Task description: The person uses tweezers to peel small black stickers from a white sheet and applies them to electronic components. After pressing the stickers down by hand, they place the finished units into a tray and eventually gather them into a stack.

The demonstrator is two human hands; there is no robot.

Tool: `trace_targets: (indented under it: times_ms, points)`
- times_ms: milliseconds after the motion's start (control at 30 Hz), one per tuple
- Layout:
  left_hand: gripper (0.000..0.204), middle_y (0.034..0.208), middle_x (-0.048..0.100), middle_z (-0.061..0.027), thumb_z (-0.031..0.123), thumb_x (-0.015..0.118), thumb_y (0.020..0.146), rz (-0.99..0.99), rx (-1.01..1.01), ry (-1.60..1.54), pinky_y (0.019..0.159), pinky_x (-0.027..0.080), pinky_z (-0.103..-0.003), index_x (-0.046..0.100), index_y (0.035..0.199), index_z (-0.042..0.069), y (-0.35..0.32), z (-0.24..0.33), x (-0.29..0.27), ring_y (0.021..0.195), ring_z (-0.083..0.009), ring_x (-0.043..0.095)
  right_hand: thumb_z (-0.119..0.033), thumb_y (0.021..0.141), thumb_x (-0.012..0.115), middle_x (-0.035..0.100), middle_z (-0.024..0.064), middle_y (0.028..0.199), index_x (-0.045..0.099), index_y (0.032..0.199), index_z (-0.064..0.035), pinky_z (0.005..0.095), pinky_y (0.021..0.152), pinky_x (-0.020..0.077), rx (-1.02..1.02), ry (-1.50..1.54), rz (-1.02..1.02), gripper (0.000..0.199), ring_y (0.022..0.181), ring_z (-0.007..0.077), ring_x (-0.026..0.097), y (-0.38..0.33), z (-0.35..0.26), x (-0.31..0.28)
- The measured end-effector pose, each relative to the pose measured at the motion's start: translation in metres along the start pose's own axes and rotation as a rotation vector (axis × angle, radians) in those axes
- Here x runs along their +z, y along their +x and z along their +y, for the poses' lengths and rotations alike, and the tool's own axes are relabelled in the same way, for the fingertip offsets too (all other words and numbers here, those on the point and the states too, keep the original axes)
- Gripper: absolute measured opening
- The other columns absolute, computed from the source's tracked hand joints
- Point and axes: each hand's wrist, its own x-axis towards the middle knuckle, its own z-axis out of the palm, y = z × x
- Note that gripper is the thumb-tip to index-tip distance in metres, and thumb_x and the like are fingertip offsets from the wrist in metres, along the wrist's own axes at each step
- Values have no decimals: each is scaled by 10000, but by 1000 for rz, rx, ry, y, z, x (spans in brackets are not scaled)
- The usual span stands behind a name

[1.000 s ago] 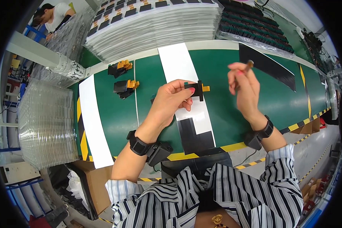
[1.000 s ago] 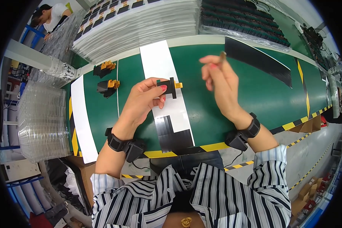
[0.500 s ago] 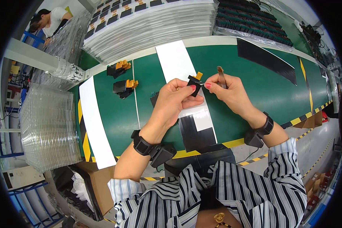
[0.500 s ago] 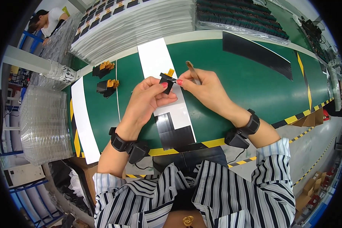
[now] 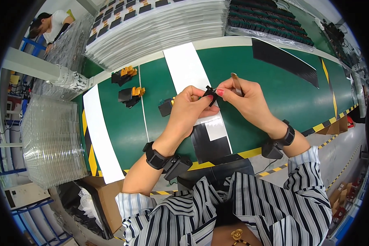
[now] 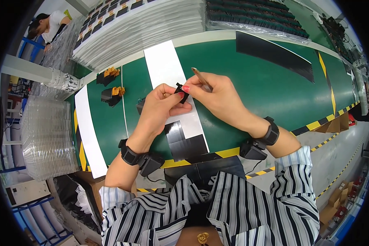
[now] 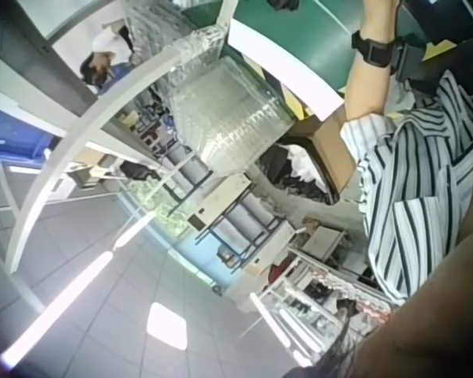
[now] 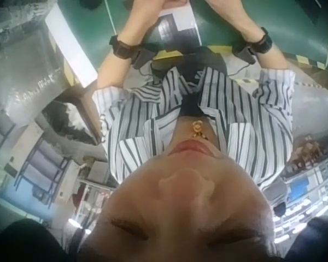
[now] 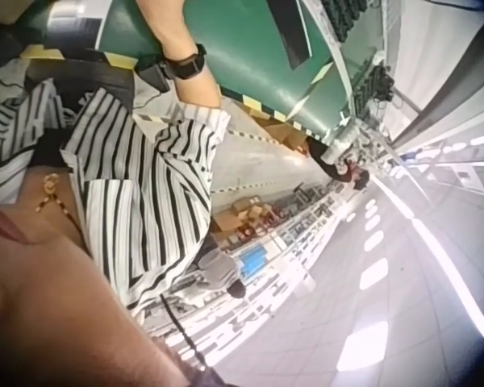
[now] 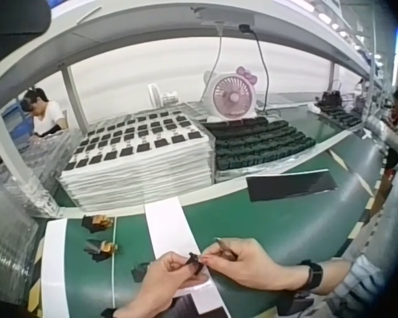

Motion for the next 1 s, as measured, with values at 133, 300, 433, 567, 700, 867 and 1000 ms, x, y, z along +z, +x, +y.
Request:
trace_targets:
  times_ms: [133, 300, 433, 567, 700, 867, 1000]
  points:
    - [119, 799, 592, -126, 5, 553, 826, -11, -15, -7, 628, 562, -265, 447, 864, -32, -1, 1, 3, 675, -181, 640, -71, 835, 603, 562, -37, 722, 611, 863, 18, 170, 521, 311, -22, 21, 34, 94, 595, 11, 406, -2, 0, 2]
    - [68, 777, 596, -120, -4, 517, 850, 27, -35, 62, 646, 573, -288, 455, 873, -19, -2, 3, 6, 699, -198, 647, -64, 837, 599, 545, -38, 695, 608, 863, 15, 175, 507, 307, -194, -307, 70, 83, 578, 15, 404, -4, -9, 1]
    - [60, 825, 599, -133, 3, 506, 856, 21, -61, 52, 677, 570, -300, 452, 873, -17, -1, 0, 6, 735, -216, 653, -76, 851, 582, 527, -38, 676, 599, 875, 14, 179, 500, 308, -302, -294, 105, 95, 568, 21, 409, -6, -18, 1]
    - [80, 883, 601, -141, 20, 490, 867, -28, -64, -38, 729, 561, -315, 460, 924, -26, -4, 4, 6, 805, -246, 651, -99, 865, 566, 544, -35, 690, 594, 882, 13, 182, 509, 315, 12, 70, 20, 117, 566, 22, 413, 3, -4, 2]
    - [143, 929, 604, -139, 36, 473, 877, -70, -33, -74, 776, 547, -331, 487, 995, -43, -7, 6, 9, 868, -265, 641, -121, 874, 554, 558, -32, 693, 594, 882, 10, 183, 527, 321, 35, 90, 22, 138, 586, 21, 422, 5, 2, 1]
    - [210, 962, 621, -161, 46, 491, 874, -74, -9, -123, 750, 552, -310, 533, 1049, -63, -7, 6, 4, 856, -254, 645, -124, 874, 553, 573, -25, 699, 595, 882, 9, 180, 544, 326, 62, 22, -2, 140, 617, 17, 433, 7, 2, 1]
    - [194, 962, 622, -160, 53, 487, 877, -62, -15, -125, 751, 553, -313, 548, 1022, -61, -8, 7, 5, 851, -255, 647, -121, 873, 549, 581, -21, 704, 597, 883, 9, 176, 541, 319, 79, -20, 14, 139, 623, 12, 429, 6, 4, 0]
